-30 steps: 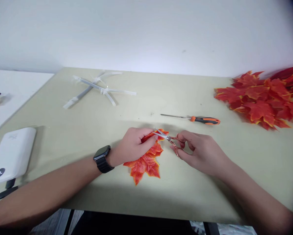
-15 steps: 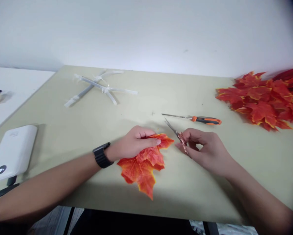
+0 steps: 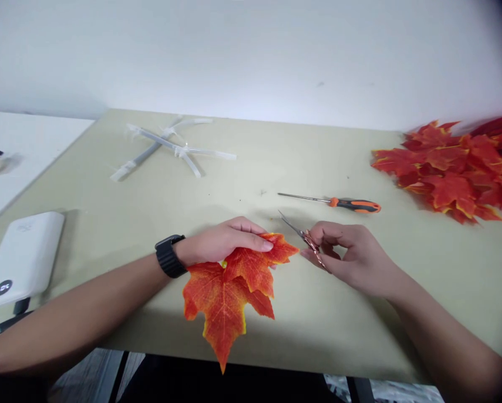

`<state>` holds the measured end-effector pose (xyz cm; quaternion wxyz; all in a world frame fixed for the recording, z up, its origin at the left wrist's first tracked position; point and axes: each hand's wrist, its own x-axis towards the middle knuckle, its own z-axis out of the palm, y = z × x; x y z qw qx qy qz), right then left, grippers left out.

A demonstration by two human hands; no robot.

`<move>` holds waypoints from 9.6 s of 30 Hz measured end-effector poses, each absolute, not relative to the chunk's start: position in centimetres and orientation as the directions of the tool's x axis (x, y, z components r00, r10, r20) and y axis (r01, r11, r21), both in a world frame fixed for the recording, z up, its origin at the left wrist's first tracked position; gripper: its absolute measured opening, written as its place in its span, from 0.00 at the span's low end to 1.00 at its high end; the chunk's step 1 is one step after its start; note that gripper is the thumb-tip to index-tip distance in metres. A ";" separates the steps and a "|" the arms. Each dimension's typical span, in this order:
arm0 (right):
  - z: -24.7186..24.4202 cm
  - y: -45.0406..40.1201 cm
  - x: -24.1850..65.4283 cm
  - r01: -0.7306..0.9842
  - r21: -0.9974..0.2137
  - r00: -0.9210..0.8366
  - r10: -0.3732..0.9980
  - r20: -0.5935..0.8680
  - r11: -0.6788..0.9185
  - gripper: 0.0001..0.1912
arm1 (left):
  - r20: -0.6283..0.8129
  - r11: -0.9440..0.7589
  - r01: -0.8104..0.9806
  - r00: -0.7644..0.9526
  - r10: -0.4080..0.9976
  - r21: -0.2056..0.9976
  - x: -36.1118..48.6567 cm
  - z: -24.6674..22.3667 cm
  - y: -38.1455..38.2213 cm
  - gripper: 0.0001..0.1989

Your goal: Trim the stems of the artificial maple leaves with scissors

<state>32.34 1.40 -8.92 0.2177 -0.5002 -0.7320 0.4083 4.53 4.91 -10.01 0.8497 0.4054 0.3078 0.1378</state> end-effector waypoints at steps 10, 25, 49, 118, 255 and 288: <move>-9.0 1.5 32.4 0.570 -0.803 -0.430 0.897 -0.108 0.177 0.14 | -0.407 0.602 0.051 0.782 0.473 0.797 4.6 -9.8 4.9 0.10; -8.5 1.5 32.9 0.623 -0.734 -0.512 0.850 -0.121 0.271 0.09 | -0.353 0.531 0.093 0.840 0.412 0.842 4.7 -9.8 5.0 0.07; -8.5 1.6 32.9 0.598 -0.700 -0.602 0.795 -0.072 0.389 0.04 | -0.388 0.509 0.163 0.843 0.373 0.845 4.5 -9.9 5.1 0.04; -8.7 1.5 32.9 0.631 -0.609 -0.615 0.788 -0.014 0.481 0.09 | -0.306 0.526 0.062 0.868 0.390 0.848 4.8 -10.0 4.9 0.05; -8.6 1.5 32.6 0.626 -0.672 -0.635 0.760 -0.143 0.397 0.07 | -0.338 0.467 0.135 0.858 0.385 0.874 5.1 -10.6 4.8 0.09; -8.4 1.4 32.7 0.600 -0.715 -0.643 0.748 -0.163 0.359 0.07 | -0.368 0.472 0.163 0.847 0.384 0.866 5.0 -10.4 4.8 0.10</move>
